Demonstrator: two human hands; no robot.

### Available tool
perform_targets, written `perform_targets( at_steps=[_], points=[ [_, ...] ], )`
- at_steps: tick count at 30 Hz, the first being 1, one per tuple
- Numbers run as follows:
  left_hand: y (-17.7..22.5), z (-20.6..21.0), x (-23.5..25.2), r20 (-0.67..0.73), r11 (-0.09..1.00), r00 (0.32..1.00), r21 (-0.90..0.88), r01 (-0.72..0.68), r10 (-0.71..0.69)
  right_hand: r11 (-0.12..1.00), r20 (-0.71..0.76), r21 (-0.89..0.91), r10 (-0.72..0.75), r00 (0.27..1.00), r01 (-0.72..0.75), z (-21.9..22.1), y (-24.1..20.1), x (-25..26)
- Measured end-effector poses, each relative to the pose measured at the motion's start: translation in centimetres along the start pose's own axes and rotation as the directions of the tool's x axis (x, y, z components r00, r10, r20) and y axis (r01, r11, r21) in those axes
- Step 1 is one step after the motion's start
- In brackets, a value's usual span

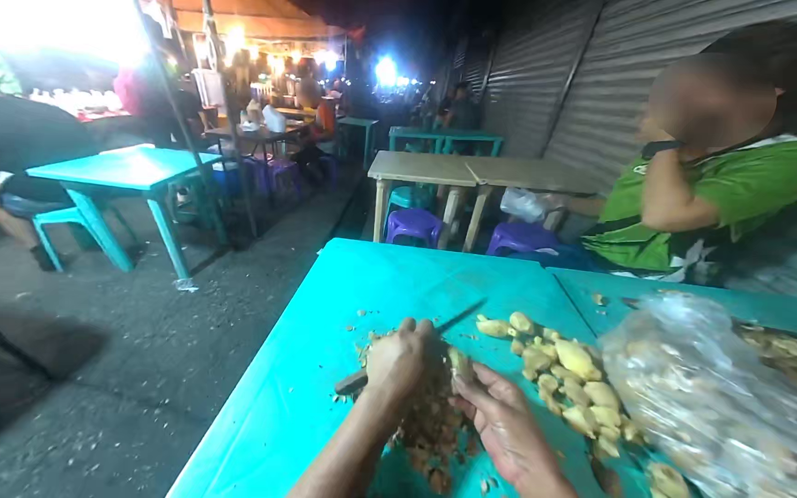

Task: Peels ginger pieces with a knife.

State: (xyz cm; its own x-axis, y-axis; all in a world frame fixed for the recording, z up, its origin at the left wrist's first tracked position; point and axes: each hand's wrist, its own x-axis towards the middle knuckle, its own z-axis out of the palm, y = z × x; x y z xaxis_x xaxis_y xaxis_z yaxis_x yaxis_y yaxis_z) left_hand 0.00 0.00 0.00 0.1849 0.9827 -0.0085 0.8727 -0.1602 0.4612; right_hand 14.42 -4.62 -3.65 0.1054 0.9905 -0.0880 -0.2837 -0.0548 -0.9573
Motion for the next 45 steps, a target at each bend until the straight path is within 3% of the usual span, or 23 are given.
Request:
perform_targets(
  at_steps=[3, 8, 14, 18, 23, 28, 33, 38, 42, 45],
  points=[
    [-1.0, -0.7, 0.4, -0.004, 0.999, 0.999, 0.012, 0.047, -0.047, 0.999, -0.053, 0.035, 0.028, 0.998, -0.026, 0.3, 0.0, 0.2],
    [1.3, 1.1, -1.0, 0.014, 0.989, 0.989, -0.021, -0.148, 0.148, 0.989, -0.091, 0.125, 0.092, 0.992, -0.081, 0.0, -0.3, 0.3],
    [-1.0, -0.3, 0.2, 0.013, 0.999, 0.999, 0.0, 0.039, -0.039, 0.951, -0.091, 0.271, 0.179, 0.98, -0.149, 0.6, -0.6, 0.2],
    [1.0, 1.0, -0.9, -0.065, 0.992, 0.991, -0.042, -0.121, 0.118, 0.957, -0.124, 0.259, 0.171, 0.978, -0.134, 0.8, -0.5, 0.0],
    [-0.7, -0.1, 0.3, 0.025, 1.0, 1.0, -0.023, 0.012, -0.011, 0.992, -0.074, 0.122, 0.055, 0.996, -0.046, 0.3, 0.0, 0.1],
    [1.0, 0.8, -0.9, -0.03, 0.992, 0.994, -0.064, -0.109, 0.107, 0.995, -0.084, -0.077, -0.076, 0.994, 0.07, 0.3, 0.7, 0.0],
    [-0.6, -0.2, 0.2, 0.003, 0.999, 1.0, -0.042, 0.008, -0.008, 0.995, -0.05, -0.061, -0.083, 0.995, 0.08, -0.1, 0.9, 0.4],
    [0.4, 0.5, -0.9, -0.024, 0.995, 0.996, -0.057, -0.086, 0.084, 0.984, -0.045, -0.12, -0.14, 0.989, 0.133, -0.2, 1.2, 0.1],
    [-1.2, 0.1, 0.2, 0.002, 0.999, 1.0, -0.036, 0.008, -0.008, 0.982, -0.031, -0.082, -0.172, 0.985, 0.169, 0.0, 0.9, -0.1],
    [-0.1, 0.3, -1.0, -0.048, 0.997, 0.997, -0.051, -0.056, 0.054, 0.993, -0.05, -0.052, -0.111, 0.993, 0.109, 0.2, 1.1, 0.1]
  ],
)
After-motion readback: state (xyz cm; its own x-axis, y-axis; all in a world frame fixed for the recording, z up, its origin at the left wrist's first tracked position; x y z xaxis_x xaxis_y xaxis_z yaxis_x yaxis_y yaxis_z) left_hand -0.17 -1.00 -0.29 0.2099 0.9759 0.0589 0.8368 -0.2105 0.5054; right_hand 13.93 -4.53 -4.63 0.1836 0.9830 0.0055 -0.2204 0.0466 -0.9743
